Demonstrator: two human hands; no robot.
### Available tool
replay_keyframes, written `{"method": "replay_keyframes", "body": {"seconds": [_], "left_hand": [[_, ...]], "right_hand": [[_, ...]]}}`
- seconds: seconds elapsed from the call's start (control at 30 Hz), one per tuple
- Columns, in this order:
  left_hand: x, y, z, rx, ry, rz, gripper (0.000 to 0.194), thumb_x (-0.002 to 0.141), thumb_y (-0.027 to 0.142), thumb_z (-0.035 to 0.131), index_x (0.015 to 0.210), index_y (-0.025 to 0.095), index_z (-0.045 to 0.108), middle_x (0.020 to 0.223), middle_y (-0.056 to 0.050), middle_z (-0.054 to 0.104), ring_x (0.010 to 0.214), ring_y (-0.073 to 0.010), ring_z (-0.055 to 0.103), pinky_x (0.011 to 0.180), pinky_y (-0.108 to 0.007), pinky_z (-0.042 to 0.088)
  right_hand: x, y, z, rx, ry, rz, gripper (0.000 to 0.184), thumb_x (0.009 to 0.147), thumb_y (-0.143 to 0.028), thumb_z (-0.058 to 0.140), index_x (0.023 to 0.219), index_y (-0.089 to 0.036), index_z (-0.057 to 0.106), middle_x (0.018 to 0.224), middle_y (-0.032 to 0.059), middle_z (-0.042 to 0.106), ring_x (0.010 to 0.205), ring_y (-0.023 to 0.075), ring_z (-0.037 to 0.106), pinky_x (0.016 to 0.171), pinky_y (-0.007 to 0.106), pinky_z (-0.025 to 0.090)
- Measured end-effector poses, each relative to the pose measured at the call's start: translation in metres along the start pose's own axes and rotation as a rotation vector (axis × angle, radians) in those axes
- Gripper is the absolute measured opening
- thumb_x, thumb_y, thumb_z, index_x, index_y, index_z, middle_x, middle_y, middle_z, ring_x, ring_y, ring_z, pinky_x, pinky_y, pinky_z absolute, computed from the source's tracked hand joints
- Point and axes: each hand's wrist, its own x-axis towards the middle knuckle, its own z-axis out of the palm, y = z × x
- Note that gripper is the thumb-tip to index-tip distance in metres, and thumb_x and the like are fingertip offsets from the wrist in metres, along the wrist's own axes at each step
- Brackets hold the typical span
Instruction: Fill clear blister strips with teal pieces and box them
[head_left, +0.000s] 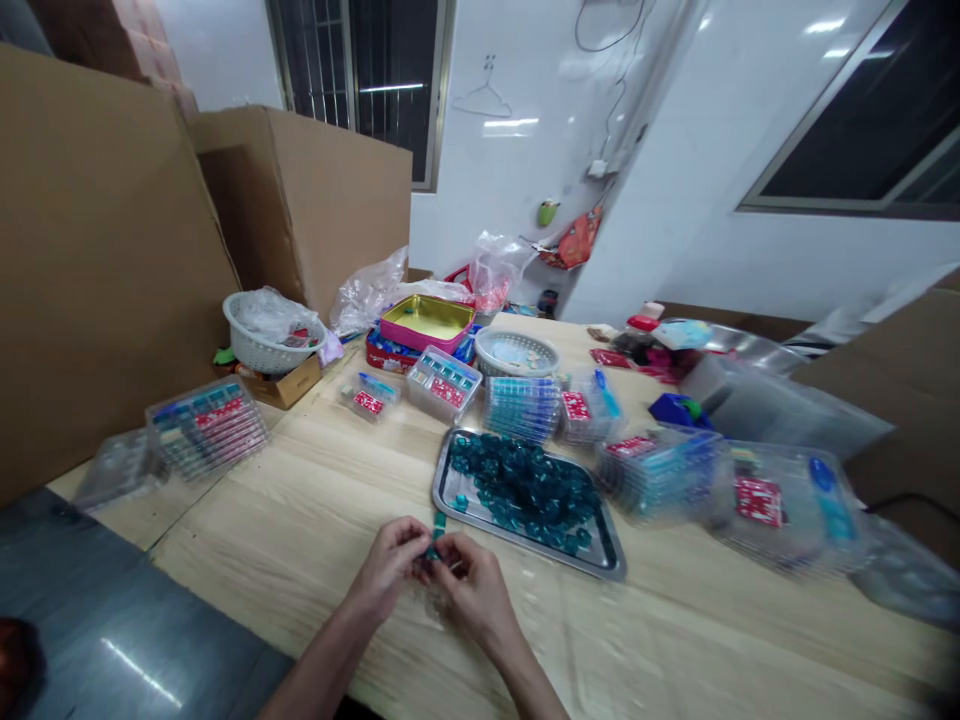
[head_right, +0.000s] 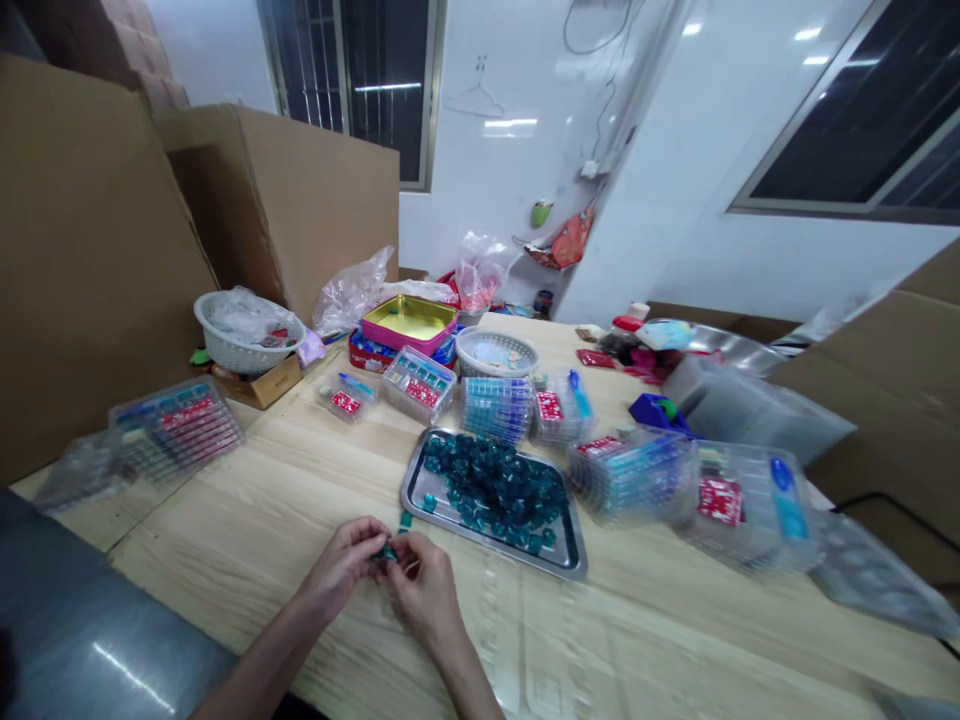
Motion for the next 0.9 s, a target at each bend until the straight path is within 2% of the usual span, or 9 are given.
{"method": "replay_keyframes", "body": {"seconds": [0.1,0.3,0.43,0.57,0.67,0.77,0.9], "left_hand": [[-0.002,-0.004,-0.006,0.065,0.017,0.002,0.025,0.056,0.027,0.070,0.073,0.014,0.057,0.059,0.002,0.059,0.049,-0.0100,0.053,0.048,-0.022,0.043],[-0.004,-0.011,-0.006,0.298,0.077,0.051,0.020,0.054,0.013,0.058,0.074,0.012,0.061,0.062,-0.002,0.065,0.053,-0.0144,0.060,0.049,-0.025,0.048],[-0.011,-0.001,0.000,0.227,0.015,-0.007,0.019,0.053,0.014,0.055,0.071,0.012,0.061,0.055,-0.001,0.064,0.046,-0.0140,0.059,0.046,-0.024,0.048],[-0.018,0.016,-0.003,0.013,-0.045,-0.071,0.022,0.050,0.015,0.054,0.071,0.013,0.058,0.055,-0.003,0.065,0.041,-0.0147,0.058,0.040,-0.023,0.044],[-0.019,0.023,-0.007,-0.056,-0.079,-0.070,0.026,0.050,0.014,0.053,0.076,0.013,0.058,0.062,-0.002,0.065,0.048,-0.0147,0.060,0.045,-0.025,0.047],[-0.019,0.020,-0.005,-0.133,-0.106,-0.076,0.019,0.055,0.018,0.054,0.072,0.014,0.058,0.068,-0.001,0.062,0.055,-0.0137,0.059,0.050,-0.027,0.050],[-0.018,0.004,0.005,-0.022,-0.020,0.010,0.015,0.059,0.023,0.063,0.069,0.012,0.059,0.059,0.001,0.056,0.050,-0.0090,0.049,0.044,-0.020,0.039]], "right_hand": [[-0.002,0.002,-0.004,0.058,-0.003,0.024,0.004,0.070,-0.016,0.057,0.073,-0.018,0.060,0.067,0.0008,0.061,0.058,0.0152,0.057,0.052,0.023,0.043],[-0.010,-0.001,-0.005,-0.070,-0.034,-0.119,0.016,0.072,-0.012,0.053,0.082,-0.019,0.065,0.076,0.0033,0.064,0.066,0.0167,0.060,0.059,0.025,0.046],[-0.009,0.007,-0.006,-0.001,-0.048,-0.050,0.018,0.072,-0.011,0.052,0.082,-0.018,0.066,0.072,0.0028,0.066,0.061,0.0156,0.060,0.056,0.024,0.044],[-0.006,0.020,-0.015,0.255,-0.015,0.084,0.007,0.068,-0.017,0.061,0.074,-0.017,0.066,0.063,0.0009,0.064,0.055,0.0139,0.057,0.053,0.023,0.044],[-0.004,0.021,-0.023,0.603,-0.053,0.237,0.017,0.064,-0.026,0.072,0.076,-0.017,0.064,0.064,0.0004,0.066,0.056,0.0134,0.060,0.055,0.024,0.047],[-0.005,0.015,-0.025,0.795,-0.113,0.317,0.028,0.059,-0.028,0.079,0.078,-0.017,0.063,0.071,0.0017,0.069,0.060,0.0127,0.063,0.056,0.022,0.048],[-0.006,0.009,-0.019,0.855,-0.169,0.350,0.031,0.056,-0.027,0.083,0.075,-0.016,0.060,0.062,-0.0008,0.066,0.054,0.0103,0.060,0.050,0.019,0.046]]}}
